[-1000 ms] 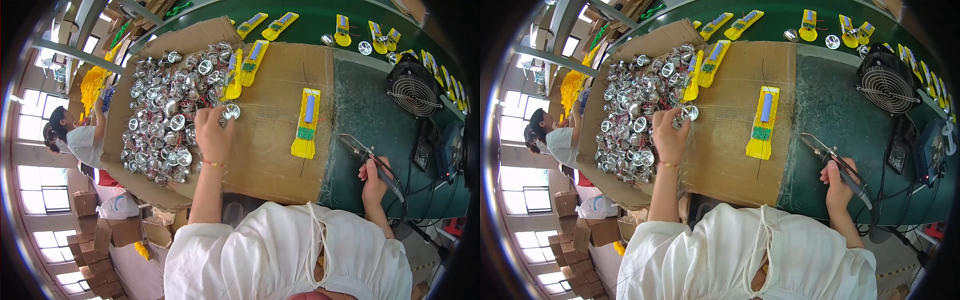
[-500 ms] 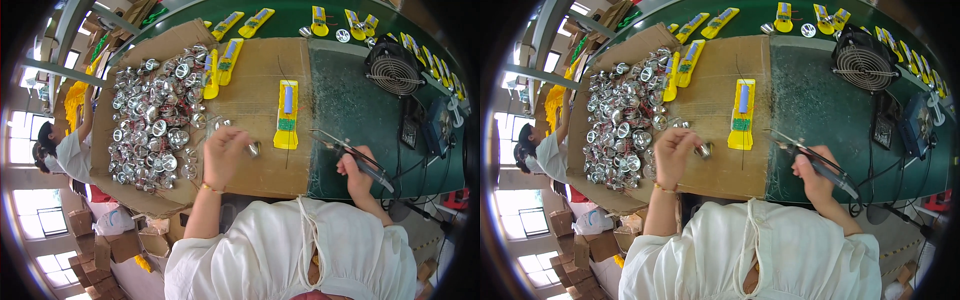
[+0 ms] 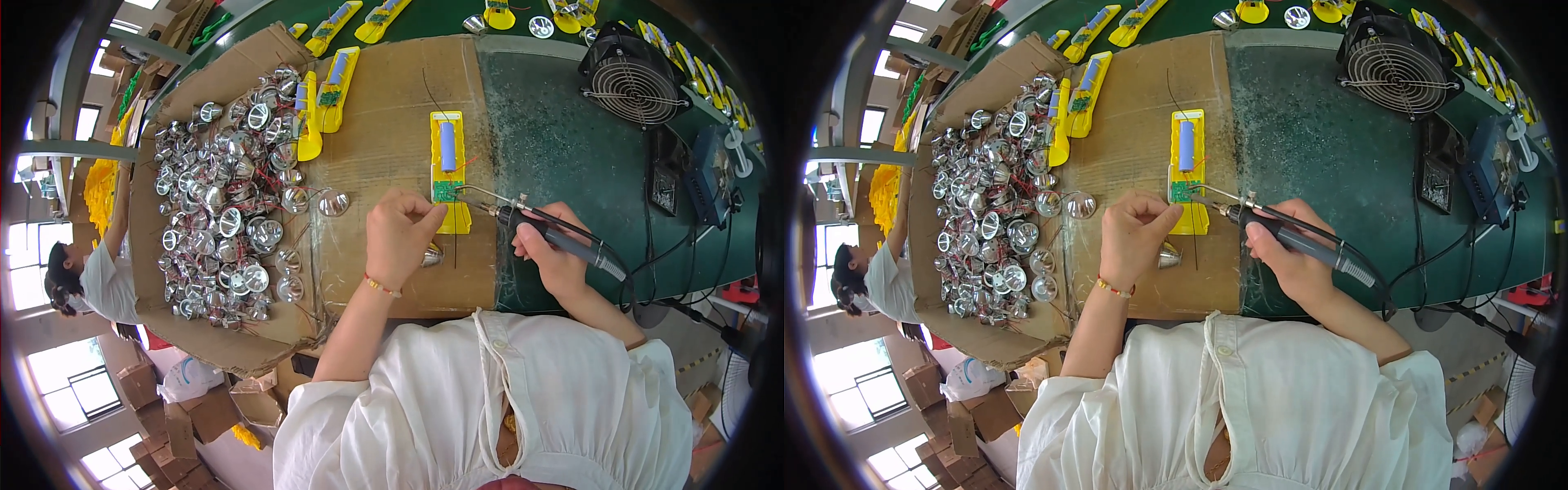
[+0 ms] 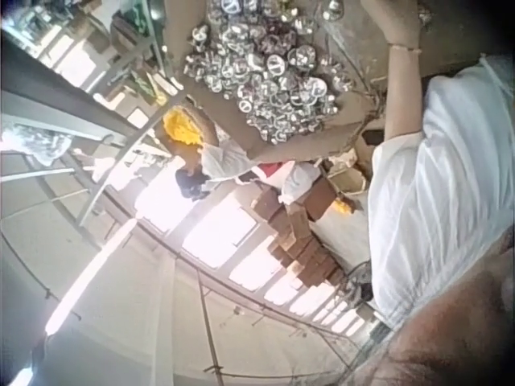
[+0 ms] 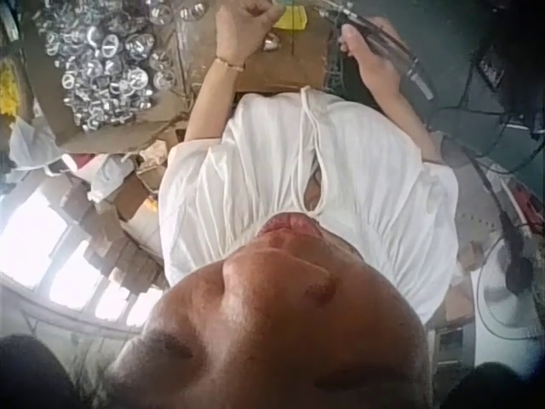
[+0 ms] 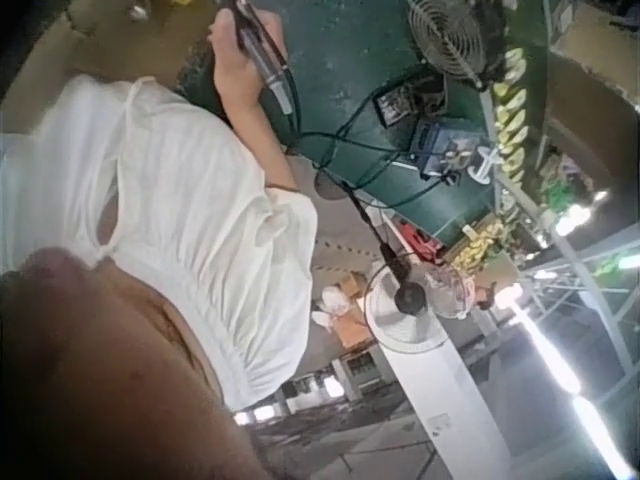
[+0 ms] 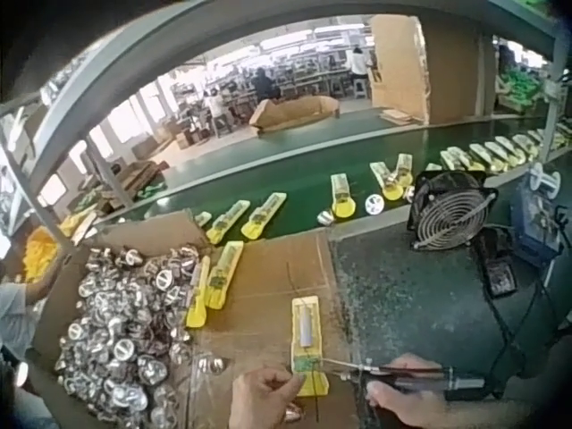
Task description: Soldering wires onto circuit boards for the assembly of portable lights.
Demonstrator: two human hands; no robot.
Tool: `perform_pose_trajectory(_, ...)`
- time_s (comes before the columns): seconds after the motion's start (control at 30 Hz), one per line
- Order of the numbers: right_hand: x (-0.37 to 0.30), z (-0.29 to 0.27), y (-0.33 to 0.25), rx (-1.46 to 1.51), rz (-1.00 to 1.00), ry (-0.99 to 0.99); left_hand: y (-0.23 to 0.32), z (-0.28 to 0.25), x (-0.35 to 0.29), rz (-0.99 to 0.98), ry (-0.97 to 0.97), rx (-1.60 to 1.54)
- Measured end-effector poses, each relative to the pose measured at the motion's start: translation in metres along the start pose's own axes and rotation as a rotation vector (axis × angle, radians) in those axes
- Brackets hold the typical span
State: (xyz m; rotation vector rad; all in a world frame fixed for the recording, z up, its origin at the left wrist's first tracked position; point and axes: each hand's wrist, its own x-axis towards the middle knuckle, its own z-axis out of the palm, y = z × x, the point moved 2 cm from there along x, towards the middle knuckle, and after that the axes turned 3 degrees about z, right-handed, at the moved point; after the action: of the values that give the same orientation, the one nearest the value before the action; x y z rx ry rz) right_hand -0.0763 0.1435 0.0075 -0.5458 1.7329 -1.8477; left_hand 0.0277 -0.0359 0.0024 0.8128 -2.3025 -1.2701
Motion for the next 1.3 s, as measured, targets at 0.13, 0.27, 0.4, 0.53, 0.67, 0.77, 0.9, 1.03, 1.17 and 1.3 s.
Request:
perform_pose_trajectory(0.13,0.005,0.003,0.004,0.032,0.027,-0.007,-0.007,0.002,0.008,-0.105,-0.06,-0.025)
perform_pose_trajectory(0.27,0.009,0.006,0.006,0.069,0.069,-0.01,-0.009,0.002,0.01,-0.153,-0.052,-0.046)
perform_pose_trajectory(0.4,0.011,0.004,0.009,0.055,0.096,-0.016,-0.005,0.0,0.013,-0.213,-0.08,-0.065)
perform_pose_trajectory(0.53,0.012,0.004,0.007,0.002,0.063,-0.029,-0.007,0.0,0.014,-0.234,-0.105,-0.076)
perform_pose_trajectory(0.67,0.009,0.006,0.004,0.001,0.061,-0.021,-0.008,-0.002,0.016,-0.234,-0.12,-0.093)
perform_pose_trajectory(0.77,0.007,-0.001,0.0,0.032,0.065,0.038,-0.007,-0.002,0.015,-0.245,-0.13,-0.084)
perform_pose_trajectory(0.9,0.004,-0.007,-0.001,0.027,0.029,0.039,-0.007,-0.002,0.016,-0.269,-0.139,-0.108)
perform_pose_trajectory(1.03,-0.001,-0.012,0.001,0.057,0.037,0.028,-0.009,-0.002,0.016,-0.278,-0.146,-0.106)
perform_pose_trajectory(1.17,-0.004,-0.014,0.003,0.023,0.061,0.039,0.001,-0.003,0.017,-0.306,-0.162,-0.089)
perform_pose_trajectory(1.3,-0.007,-0.016,0.005,0.042,0.05,0.036,0.0,-0.005,0.004,-0.265,-0.122,-0.201)
